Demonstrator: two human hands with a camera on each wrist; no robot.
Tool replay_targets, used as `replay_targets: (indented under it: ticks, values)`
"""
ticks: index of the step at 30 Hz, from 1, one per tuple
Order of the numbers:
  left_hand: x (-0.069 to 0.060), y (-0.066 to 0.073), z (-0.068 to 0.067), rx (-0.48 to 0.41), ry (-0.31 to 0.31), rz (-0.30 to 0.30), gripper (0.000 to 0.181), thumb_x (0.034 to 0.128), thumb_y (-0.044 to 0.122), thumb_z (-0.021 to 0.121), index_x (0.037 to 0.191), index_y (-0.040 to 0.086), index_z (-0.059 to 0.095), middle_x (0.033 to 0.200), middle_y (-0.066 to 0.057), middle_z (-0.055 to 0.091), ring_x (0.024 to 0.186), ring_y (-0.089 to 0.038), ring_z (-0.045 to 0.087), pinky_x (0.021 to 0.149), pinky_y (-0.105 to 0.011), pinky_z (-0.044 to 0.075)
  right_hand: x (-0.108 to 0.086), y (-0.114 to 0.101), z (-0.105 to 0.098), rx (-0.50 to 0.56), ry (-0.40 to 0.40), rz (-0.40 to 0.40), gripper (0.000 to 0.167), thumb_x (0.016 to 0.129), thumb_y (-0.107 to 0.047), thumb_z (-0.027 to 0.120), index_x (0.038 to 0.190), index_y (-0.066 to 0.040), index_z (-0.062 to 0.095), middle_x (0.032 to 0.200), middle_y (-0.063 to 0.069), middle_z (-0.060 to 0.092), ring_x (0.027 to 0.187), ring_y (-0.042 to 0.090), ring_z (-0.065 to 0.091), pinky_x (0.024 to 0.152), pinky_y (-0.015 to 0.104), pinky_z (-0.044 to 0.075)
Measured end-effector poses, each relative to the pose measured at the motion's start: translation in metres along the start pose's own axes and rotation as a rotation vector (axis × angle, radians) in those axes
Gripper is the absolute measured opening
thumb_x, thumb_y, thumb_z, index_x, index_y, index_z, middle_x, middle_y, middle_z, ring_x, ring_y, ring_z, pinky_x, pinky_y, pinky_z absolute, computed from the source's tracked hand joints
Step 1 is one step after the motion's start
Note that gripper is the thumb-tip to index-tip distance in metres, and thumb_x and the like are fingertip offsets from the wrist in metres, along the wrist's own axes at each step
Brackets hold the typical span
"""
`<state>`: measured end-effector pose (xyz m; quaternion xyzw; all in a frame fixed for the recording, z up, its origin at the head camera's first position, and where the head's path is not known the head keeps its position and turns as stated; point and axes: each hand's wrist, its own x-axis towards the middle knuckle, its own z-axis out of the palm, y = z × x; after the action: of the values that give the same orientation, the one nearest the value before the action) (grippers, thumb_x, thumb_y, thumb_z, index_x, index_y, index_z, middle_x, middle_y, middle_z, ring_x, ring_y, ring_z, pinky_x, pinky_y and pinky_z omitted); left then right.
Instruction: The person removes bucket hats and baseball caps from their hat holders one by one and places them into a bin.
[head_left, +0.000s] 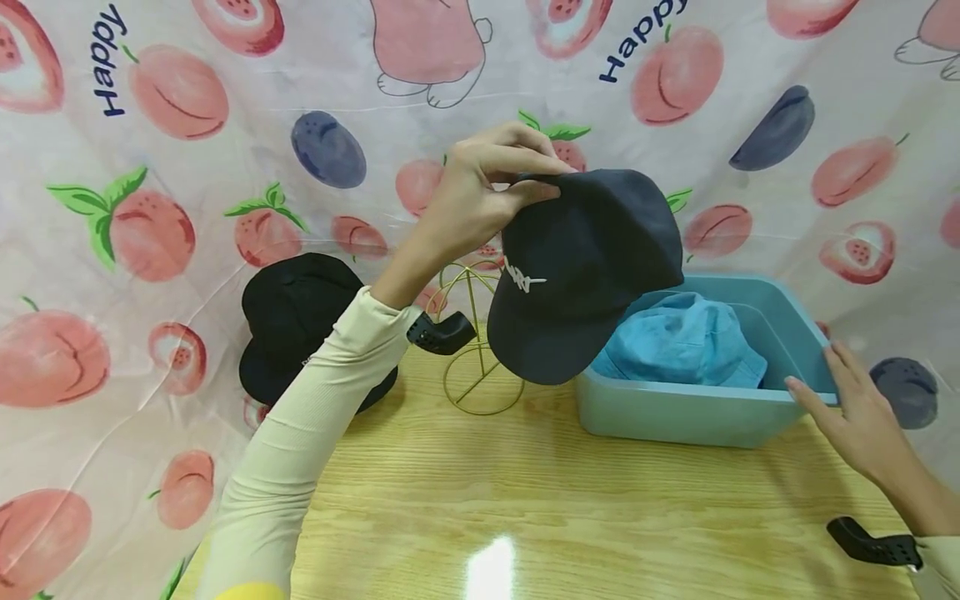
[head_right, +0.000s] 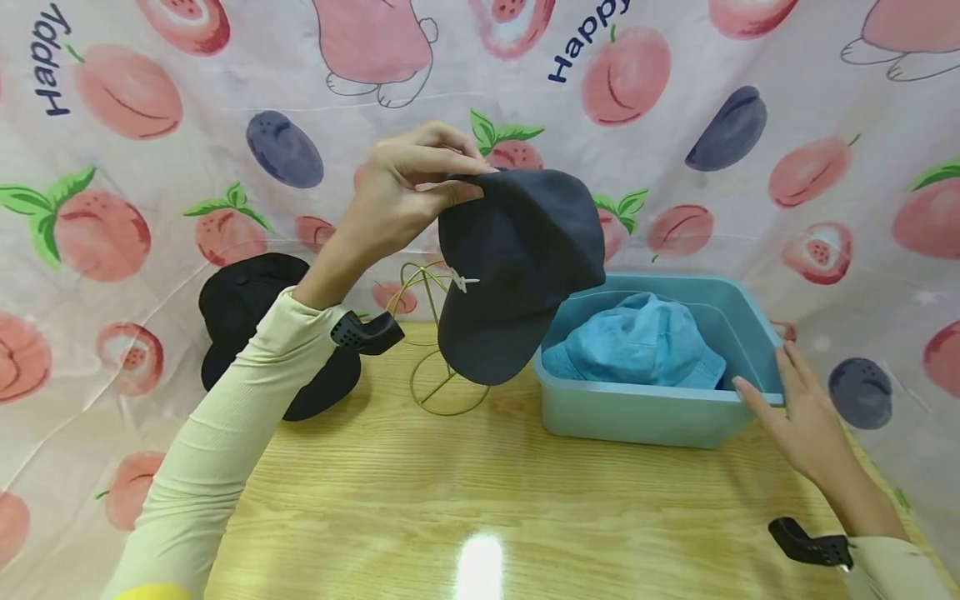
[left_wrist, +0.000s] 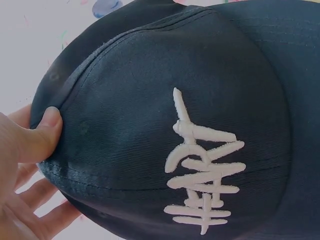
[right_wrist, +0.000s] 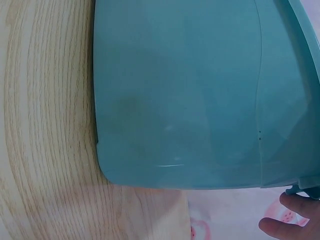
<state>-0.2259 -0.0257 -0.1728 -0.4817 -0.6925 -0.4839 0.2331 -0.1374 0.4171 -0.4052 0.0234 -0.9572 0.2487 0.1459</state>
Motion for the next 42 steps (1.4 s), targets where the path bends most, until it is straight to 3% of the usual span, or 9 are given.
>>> replay_targets:
  ticks: [6, 14, 19, 24, 31, 35, 42]
  values:
    - [0.009, -0.002, 0.016, -0.044, -0.007, -0.016, 0.01, 0.0804, -0.001, 0.072, 0.089, 0.001, 0.076, 0.092, -0.007, 0.063, 0.086, -0.01, 0.054, 0.066, -0.024, 0.042, 0.001, -0.001, 0.0, 0.005, 0.004, -0.004, 0.078, 0.097, -0.032, 0.048, 0.148, 0.006, 0.003, 0.154, 0.025, -0.004, 0.135, 0.053, 0.0, 0.098, 0.073, 0.006]
    - [0.017, -0.01, 0.04, -0.043, -0.042, 0.071, 0.009, 0.0804, 0.0, 0.072, 0.089, 0.0, 0.076, 0.091, -0.006, 0.063, 0.085, -0.009, 0.051, 0.066, -0.024, 0.04, 0.0, 0.001, 0.001, 0.009, 0.005, 0.0, 0.077, 0.098, -0.032, 0.048, 0.148, 0.006, 0.003, 0.155, 0.024, -0.004, 0.135, 0.053, 0.0, 0.098, 0.073, 0.005]
    - [0.024, -0.014, 0.052, 0.019, -0.074, 0.014, 0.01, 0.0808, 0.004, 0.073, 0.09, 0.004, 0.077, 0.093, -0.005, 0.063, 0.084, -0.01, 0.049, 0.07, -0.022, 0.039, 0.001, 0.0, 0.001, 0.011, 0.001, 0.004, 0.078, 0.097, -0.032, 0.048, 0.149, 0.005, 0.002, 0.154, 0.024, -0.004, 0.135, 0.054, 0.001, 0.096, 0.074, 0.006]
    - [0.03, -0.016, 0.065, -0.022, -0.097, -0.044, 0.012, 0.0819, 0.003, 0.071, 0.092, 0.002, 0.076, 0.095, -0.008, 0.062, 0.091, -0.011, 0.053, 0.075, -0.019, 0.044, 0.001, 0.0, 0.001, 0.015, 0.007, 0.002, 0.077, 0.098, -0.032, 0.047, 0.149, 0.005, 0.002, 0.154, 0.025, -0.004, 0.135, 0.054, 0.001, 0.097, 0.073, 0.005]
    - [0.039, -0.022, 0.083, -0.038, -0.111, -0.051, 0.013, 0.0839, -0.002, 0.067, 0.093, 0.002, 0.076, 0.095, -0.007, 0.061, 0.092, -0.011, 0.052, 0.076, -0.018, 0.045, 0.0, 0.001, 0.001, 0.017, 0.011, -0.001, 0.077, 0.098, -0.032, 0.047, 0.149, 0.005, 0.002, 0.155, 0.024, -0.004, 0.136, 0.053, 0.001, 0.099, 0.072, 0.004]
    - [0.041, -0.026, 0.094, -0.04, -0.131, -0.021, 0.019, 0.0854, -0.008, 0.062, 0.093, 0.001, 0.076, 0.095, -0.008, 0.06, 0.093, -0.013, 0.052, 0.079, -0.017, 0.045, 0.001, 0.002, 0.001, 0.02, 0.011, -0.007, 0.076, 0.098, -0.03, 0.047, 0.148, 0.006, 0.003, 0.154, 0.025, -0.004, 0.135, 0.054, 0.002, 0.098, 0.072, 0.005]
    - [0.042, -0.034, 0.116, -0.115, -0.136, -0.036, 0.032, 0.0836, -0.019, 0.049, 0.093, -0.003, 0.075, 0.096, -0.012, 0.058, 0.095, -0.016, 0.052, 0.082, -0.015, 0.047, 0.002, 0.003, 0.0, 0.022, 0.011, -0.011, 0.076, 0.098, -0.031, 0.048, 0.148, 0.007, 0.006, 0.154, 0.026, -0.002, 0.135, 0.054, 0.003, 0.098, 0.072, 0.005]
